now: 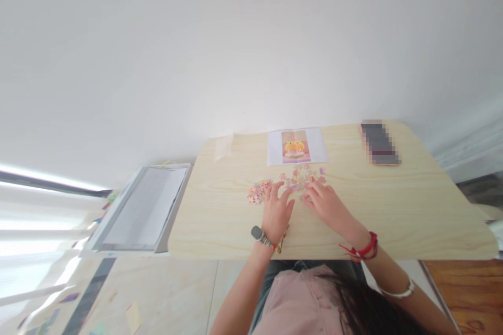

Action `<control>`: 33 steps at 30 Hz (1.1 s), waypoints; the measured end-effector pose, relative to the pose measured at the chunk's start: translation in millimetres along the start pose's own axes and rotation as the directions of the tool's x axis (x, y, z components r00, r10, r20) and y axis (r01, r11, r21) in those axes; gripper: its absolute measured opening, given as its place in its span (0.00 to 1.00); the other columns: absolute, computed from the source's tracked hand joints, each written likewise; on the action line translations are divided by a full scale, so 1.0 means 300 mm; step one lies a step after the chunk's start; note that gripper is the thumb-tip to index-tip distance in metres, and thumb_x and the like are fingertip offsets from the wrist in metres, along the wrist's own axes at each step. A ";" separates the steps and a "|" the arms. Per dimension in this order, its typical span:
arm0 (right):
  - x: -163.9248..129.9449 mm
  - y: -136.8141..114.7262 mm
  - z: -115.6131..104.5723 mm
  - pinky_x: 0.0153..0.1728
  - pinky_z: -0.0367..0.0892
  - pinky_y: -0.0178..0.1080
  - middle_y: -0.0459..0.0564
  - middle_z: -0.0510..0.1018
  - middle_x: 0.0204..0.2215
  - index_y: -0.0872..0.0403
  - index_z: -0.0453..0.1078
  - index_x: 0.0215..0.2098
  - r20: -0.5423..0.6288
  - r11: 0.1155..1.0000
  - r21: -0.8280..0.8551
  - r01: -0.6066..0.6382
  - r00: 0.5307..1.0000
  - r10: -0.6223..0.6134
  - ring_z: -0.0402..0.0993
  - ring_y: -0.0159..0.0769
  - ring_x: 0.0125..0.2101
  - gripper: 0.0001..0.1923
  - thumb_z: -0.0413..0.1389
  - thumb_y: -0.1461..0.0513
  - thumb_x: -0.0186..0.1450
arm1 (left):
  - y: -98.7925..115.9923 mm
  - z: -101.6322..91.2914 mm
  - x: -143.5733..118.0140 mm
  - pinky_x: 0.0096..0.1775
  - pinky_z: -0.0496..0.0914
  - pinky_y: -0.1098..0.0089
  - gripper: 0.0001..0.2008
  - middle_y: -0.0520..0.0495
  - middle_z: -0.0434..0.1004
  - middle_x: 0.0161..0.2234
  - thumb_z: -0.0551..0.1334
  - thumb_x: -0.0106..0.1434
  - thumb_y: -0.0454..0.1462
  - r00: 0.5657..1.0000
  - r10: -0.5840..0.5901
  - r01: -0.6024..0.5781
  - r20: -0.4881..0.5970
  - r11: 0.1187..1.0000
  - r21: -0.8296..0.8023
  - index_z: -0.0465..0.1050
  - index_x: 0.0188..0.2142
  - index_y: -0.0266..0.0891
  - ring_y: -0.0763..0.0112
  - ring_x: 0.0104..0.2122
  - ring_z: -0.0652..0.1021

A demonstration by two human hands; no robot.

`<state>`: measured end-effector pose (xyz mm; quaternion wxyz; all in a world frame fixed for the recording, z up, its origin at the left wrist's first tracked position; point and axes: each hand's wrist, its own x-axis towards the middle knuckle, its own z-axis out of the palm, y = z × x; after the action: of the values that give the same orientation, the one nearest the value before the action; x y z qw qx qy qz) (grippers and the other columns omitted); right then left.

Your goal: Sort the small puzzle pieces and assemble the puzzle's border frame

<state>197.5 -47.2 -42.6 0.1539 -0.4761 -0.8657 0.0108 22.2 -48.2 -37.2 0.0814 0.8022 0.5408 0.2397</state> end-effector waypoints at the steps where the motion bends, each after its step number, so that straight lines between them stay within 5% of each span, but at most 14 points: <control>1: 0.003 -0.030 0.023 0.39 0.59 0.44 0.55 0.71 0.37 0.54 0.67 0.35 0.006 1.000 0.005 0.007 1.000 -0.007 0.66 0.43 0.42 0.07 0.48 0.63 0.65 | -0.010 -0.003 -0.020 0.51 0.64 0.51 0.15 0.44 0.60 0.49 0.60 0.57 0.30 1.000 -0.017 0.017 -0.001 1.000 -0.006 0.66 0.44 0.43 0.57 0.51 0.64; 8: 0.026 -0.104 0.115 0.36 0.61 0.43 0.53 0.71 0.32 0.56 0.66 0.31 0.045 0.998 0.048 -0.035 0.998 0.033 0.67 0.41 0.36 0.07 0.48 0.64 0.64 | -0.036 0.013 -0.077 0.49 0.67 0.54 0.09 0.44 0.61 0.49 0.60 0.56 0.28 0.998 -0.016 0.016 0.068 1.000 -0.003 0.70 0.37 0.40 0.58 0.49 0.64; 15: -0.012 -0.080 0.111 0.37 0.63 0.42 0.51 0.70 0.33 0.53 0.67 0.32 -0.019 0.962 0.242 -0.127 0.991 0.136 0.68 0.39 0.36 0.04 0.51 0.64 0.62 | -0.045 0.027 -0.059 0.47 0.66 0.53 0.05 0.43 0.63 0.47 0.56 0.60 0.30 0.992 0.064 -0.062 0.107 0.998 -0.022 0.70 0.33 0.39 0.59 0.49 0.65; 26: -0.043 -0.070 0.104 0.37 0.66 0.42 0.52 0.69 0.32 0.53 0.69 0.33 -0.021 0.927 0.325 -0.187 0.978 0.205 0.67 0.37 0.34 0.09 0.48 0.62 0.64 | -0.036 0.050 -0.041 0.49 0.65 0.55 0.04 0.42 0.63 0.47 0.58 0.60 0.32 0.990 0.085 -0.081 0.115 0.996 -0.042 0.70 0.31 0.38 0.59 0.48 0.64; 33: -0.072 0.056 0.051 0.42 0.65 0.44 0.51 0.69 0.34 0.52 0.70 0.34 -0.119 0.906 0.351 -0.235 0.949 0.292 0.69 0.39 0.39 0.10 0.47 0.61 0.64 | -0.028 0.051 -0.046 0.49 0.66 0.54 0.06 0.43 0.60 0.49 0.58 0.59 0.32 0.997 0.045 -0.043 0.066 0.999 -0.025 0.69 0.37 0.40 0.58 0.49 0.64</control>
<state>217.9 -54.0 -65.5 0.3019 -0.5551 -0.7628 0.1370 18.5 -55.3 -57.9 0.1034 0.8204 0.5171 0.2209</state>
